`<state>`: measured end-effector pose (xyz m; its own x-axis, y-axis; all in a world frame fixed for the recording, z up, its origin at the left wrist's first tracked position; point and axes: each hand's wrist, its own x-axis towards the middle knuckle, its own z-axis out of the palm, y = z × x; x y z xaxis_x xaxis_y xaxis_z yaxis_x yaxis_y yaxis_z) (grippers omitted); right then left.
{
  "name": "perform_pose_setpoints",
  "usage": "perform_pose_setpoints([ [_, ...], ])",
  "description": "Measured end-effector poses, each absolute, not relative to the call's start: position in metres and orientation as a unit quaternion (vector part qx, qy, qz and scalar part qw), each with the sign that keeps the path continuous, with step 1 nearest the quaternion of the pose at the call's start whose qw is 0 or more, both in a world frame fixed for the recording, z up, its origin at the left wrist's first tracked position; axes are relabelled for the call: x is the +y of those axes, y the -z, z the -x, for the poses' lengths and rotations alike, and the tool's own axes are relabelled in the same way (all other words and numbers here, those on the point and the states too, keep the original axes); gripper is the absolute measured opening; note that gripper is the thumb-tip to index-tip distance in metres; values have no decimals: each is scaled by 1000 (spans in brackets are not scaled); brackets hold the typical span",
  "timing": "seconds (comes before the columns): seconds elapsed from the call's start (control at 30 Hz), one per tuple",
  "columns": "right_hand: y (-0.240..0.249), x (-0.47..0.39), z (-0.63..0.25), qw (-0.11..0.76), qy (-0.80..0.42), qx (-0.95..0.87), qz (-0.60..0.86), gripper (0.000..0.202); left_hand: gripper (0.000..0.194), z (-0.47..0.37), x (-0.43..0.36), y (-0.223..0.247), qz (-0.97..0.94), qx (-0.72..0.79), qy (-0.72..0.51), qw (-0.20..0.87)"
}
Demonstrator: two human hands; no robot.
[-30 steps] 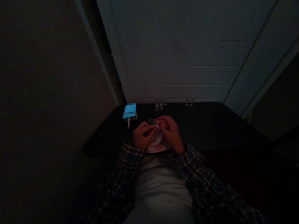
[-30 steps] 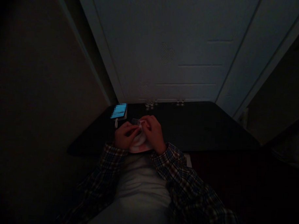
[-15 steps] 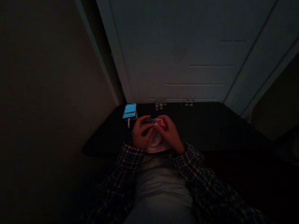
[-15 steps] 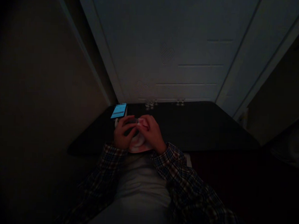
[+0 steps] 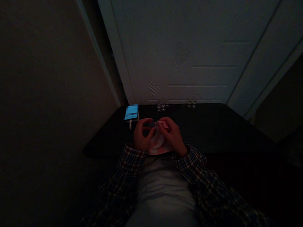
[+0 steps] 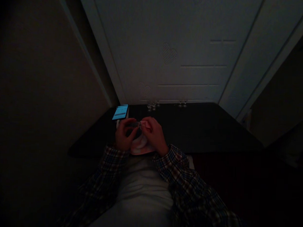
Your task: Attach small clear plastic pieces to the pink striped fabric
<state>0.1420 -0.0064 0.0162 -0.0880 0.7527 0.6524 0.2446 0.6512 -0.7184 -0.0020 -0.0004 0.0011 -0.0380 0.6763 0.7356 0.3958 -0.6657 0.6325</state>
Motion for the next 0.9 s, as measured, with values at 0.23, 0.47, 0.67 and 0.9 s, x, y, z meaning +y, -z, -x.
perform_pose_setpoints([
  [0.23, -18, -7, -142, 585, -235, -696, 343, 16, 35, 2, 0, 1, -676, 397, -584, 211],
  [0.47, -18, -8, -141, 585, -245, -703, 322, 15, 19, 6, 3, 5, -656, 419, -587, 220],
  [0.67, -17, -8, -141, 592, -250, -694, 323, 15, 35, 2, 0, 2, -656, 414, -589, 229],
  [0.9, -17, -7, -141, 589, -258, -696, 318, 14, 18, 5, 0, 3, -664, 436, -565, 225],
])
